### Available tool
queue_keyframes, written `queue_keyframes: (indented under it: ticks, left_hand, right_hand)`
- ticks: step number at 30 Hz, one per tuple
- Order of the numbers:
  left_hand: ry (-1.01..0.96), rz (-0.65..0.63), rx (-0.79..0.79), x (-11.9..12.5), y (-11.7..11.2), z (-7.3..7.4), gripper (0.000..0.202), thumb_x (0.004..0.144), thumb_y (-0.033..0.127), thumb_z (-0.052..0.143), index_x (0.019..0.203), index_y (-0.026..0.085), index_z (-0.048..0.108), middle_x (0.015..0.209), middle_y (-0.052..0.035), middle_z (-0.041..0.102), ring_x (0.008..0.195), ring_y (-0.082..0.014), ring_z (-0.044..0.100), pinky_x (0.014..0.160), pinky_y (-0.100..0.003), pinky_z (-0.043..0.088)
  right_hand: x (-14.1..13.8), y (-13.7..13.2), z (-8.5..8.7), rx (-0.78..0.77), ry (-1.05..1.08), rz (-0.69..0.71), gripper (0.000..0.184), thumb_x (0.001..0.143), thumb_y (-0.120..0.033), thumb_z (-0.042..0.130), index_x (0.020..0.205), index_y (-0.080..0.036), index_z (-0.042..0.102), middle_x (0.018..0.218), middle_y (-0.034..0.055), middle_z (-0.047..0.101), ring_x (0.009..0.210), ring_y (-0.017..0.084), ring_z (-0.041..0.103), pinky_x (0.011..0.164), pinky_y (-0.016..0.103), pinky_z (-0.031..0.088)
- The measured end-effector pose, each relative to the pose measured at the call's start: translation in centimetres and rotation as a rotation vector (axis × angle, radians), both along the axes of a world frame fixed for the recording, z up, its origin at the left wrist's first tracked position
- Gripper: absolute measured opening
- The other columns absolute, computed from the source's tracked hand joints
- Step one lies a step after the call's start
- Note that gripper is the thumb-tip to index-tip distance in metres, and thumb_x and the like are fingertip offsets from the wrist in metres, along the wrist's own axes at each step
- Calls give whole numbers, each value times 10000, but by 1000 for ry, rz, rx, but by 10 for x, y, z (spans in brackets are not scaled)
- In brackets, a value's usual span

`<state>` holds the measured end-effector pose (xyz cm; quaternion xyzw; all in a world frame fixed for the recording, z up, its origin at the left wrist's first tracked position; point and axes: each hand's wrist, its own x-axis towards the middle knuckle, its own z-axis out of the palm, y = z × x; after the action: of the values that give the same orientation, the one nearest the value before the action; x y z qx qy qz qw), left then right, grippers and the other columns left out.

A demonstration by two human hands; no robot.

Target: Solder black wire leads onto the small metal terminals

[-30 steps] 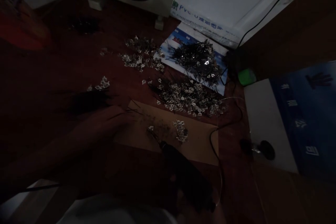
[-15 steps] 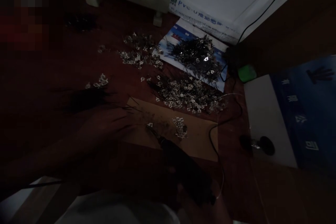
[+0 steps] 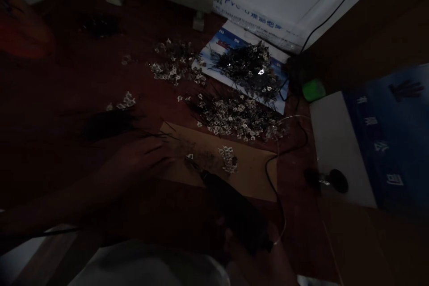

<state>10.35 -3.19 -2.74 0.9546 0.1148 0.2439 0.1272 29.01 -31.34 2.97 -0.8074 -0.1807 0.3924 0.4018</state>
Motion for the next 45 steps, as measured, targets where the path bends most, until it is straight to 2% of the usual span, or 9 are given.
queue_keyframes:
  ticks: [4, 7, 20, 25, 28, 33, 40, 43, 45]
  left_hand:
    - [-6, 15, -4, 3, 1, -2, 235, 1099, 267, 549, 944, 175, 699, 926, -44, 711, 864, -201, 663, 749, -316, 499]
    - [-21, 14, -5, 5, 2, -3, 215, 1087, 271, 576, 936, 179, 698, 920, -41, 711, 856, -200, 653, 723, -317, 473]
    - [-47, -29, -21, 8, 2, -2, 137, 1060, 224, 630, 962, 179, 714, 955, -35, 737, 868, -194, 639, 747, -317, 465]
    - [-55, -23, 7, 7, 2, -2, 140, 1073, 236, 611, 1018, 190, 731, 985, -36, 740, 900, -196, 647, 764, -316, 483]
    - [-36, -27, 15, 7, 2, -2, 149, 1079, 242, 598, 1057, 200, 739, 981, -32, 741, 896, -195, 653, 765, -320, 493]
    - [-48, -26, 27, 7, 2, -3, 145, 1077, 232, 595, 1048, 196, 732, 1003, -40, 753, 914, -197, 667, 779, -322, 513]
    - [-67, -16, 18, 6, 4, -3, 235, 1094, 260, 559, 937, 182, 715, 920, -42, 726, 852, -184, 657, 737, -308, 499]
    - [-70, -18, 24, 5, 4, -2, 217, 1086, 252, 573, 942, 174, 716, 926, -49, 725, 854, -194, 655, 740, -317, 498]
    - [-72, -29, 25, 5, 3, -2, 178, 1077, 241, 592, 973, 173, 720, 949, -50, 733, 868, -198, 659, 761, -322, 503]
  right_hand:
    - [-3, 13, 11, -44, -27, 7, 254, 792, -480, 798, 768, -227, 803, 647, 34, 749, 577, 168, 710, 584, 231, 591]
    - [-8, 23, 19, -99, -42, -39, 268, 765, -474, 782, 851, -225, 831, 546, -7, 667, 521, 131, 653, 498, 179, 513]
    - [-7, 22, 22, -213, -29, 18, 444, 809, -555, 697, 1045, -203, 829, 607, -7, 690, 595, 140, 613, 570, 215, 483]
    - [-7, 23, 22, -193, 13, 18, 474, 800, -549, 720, 1061, -164, 811, 569, -12, 656, 522, 109, 523, 503, 200, 407]
    - [-8, 23, 21, -182, 8, -7, 471, 797, -555, 715, 1042, -166, 820, 570, -8, 655, 526, 109, 522, 516, 208, 413]
    - [-10, 19, 19, -203, -14, 5, 427, 802, -556, 721, 1028, -212, 835, 560, -18, 642, 476, 87, 419, 448, 212, 303]
    - [-14, 21, 23, -212, -13, -40, 332, 760, -556, 755, 748, -224, 780, 555, 2, 668, 482, 106, 496, 482, 236, 399]
    - [-15, 20, 21, -180, -44, -50, 332, 764, -555, 755, 797, -227, 799, 562, 2, 680, 494, 126, 570, 515, 240, 482]
    - [-13, 15, 17, -174, -66, -46, 374, 779, -559, 749, 928, -225, 827, 678, 26, 767, 564, 163, 684, 595, 258, 571]
